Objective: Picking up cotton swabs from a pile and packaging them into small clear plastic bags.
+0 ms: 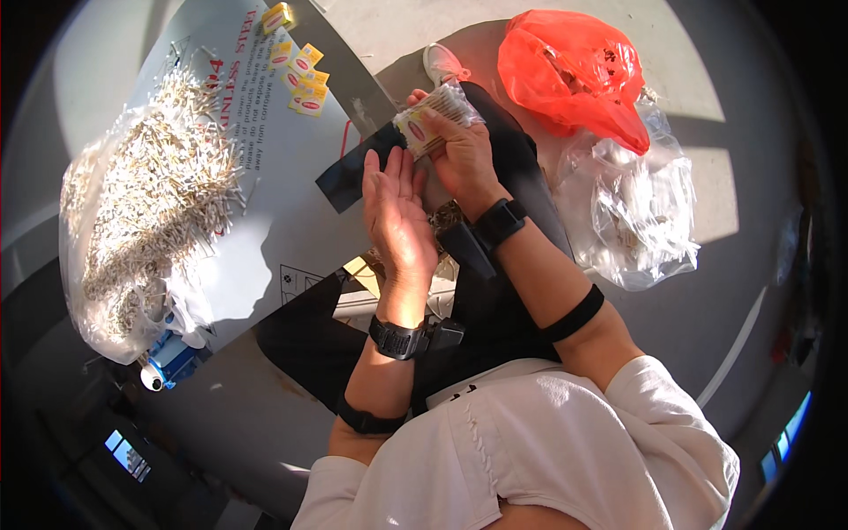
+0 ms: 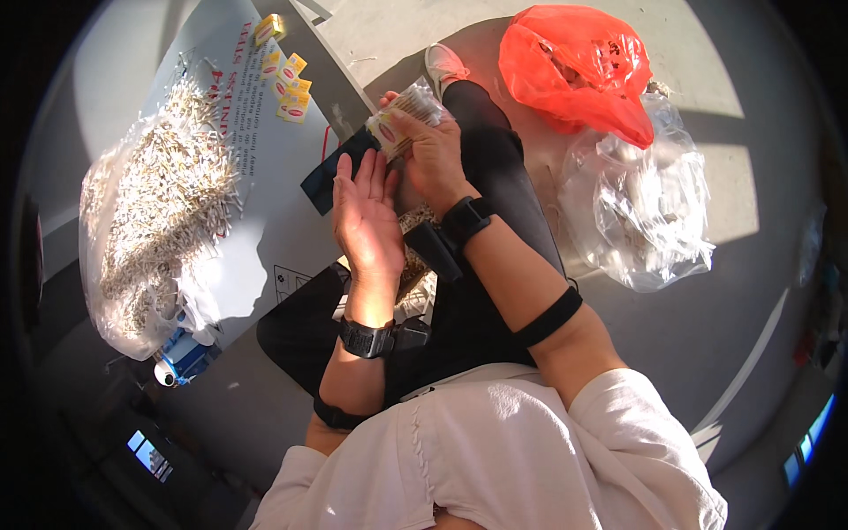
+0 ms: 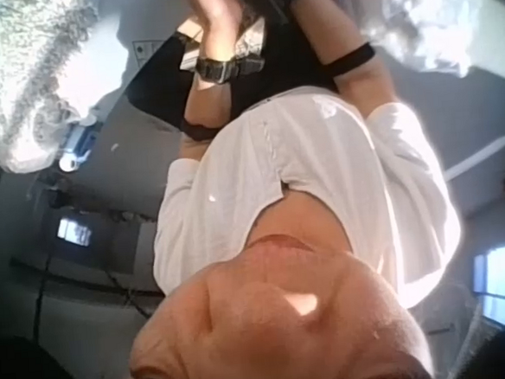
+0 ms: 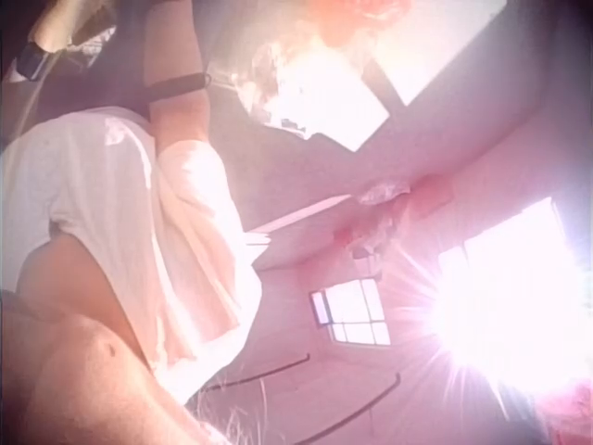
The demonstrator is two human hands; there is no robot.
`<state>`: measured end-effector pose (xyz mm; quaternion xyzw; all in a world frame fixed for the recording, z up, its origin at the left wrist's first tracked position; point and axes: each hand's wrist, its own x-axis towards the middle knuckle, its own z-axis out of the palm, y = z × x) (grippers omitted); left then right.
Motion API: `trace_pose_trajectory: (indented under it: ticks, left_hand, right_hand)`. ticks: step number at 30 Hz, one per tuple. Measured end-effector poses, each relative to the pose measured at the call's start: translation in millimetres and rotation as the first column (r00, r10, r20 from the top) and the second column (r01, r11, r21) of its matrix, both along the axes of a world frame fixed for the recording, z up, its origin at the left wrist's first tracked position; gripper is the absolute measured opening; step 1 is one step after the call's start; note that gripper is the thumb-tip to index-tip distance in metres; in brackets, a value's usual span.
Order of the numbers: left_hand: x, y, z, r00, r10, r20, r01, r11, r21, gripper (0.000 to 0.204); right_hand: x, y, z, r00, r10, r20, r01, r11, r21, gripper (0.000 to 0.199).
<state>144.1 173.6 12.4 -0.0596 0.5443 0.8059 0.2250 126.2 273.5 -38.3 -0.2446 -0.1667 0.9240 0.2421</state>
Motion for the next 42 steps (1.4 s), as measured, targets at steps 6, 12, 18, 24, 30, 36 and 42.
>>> trace_pose_trajectory:
  ticks: [6,12,18,24,30,36,42]
  left_hand:
    - [-6,4,-5,0.997,-0.005,0.075,-0.007,0.986,0.167,0.070]
    - [-24,-16,3,0.997,-0.061,0.048,0.068,0.984,-0.166,0.066]
    - [-32,-25,6,0.976,-0.173,0.136,0.202,0.947,-0.250,0.070]
    - [-22,-18,3,0.980,-0.054,0.193,0.078,0.990,-0.121,0.073]
    - [-23,-13,0,0.965,-0.110,0.239,0.098,0.993,0.062,0.076]
    - [-32,-15,2,0.972,-0.167,0.163,0.180,0.981,-0.069,0.072]
    - [-36,-4,-1,0.994,-0.053,0.096,0.050,0.998,0.032,0.073]
  right_hand:
    - [3,1,-2,0.994,0.082,0.079,-0.082,0.997,-0.003,0.033]
    - [4,11,-2,0.996,0.086,-0.040,-0.088,0.994,-0.068,0.029]
    - [-4,11,-1,1.000,-0.011,-0.012,0.008,0.986,-0.166,0.036]
    - [-4,10,-7,0.997,-0.029,-0.077,0.019,0.991,-0.133,0.041]
    - [-1,8,-6,0.997,-0.031,-0.066,0.022,0.991,-0.134,0.039]
    - [-2,6,-7,1.000,-0.012,-0.016,0.010,0.993,-0.115,0.037]
    - [-1,6,-7,0.999,-0.036,-0.022,0.033,0.993,-0.109,0.039]
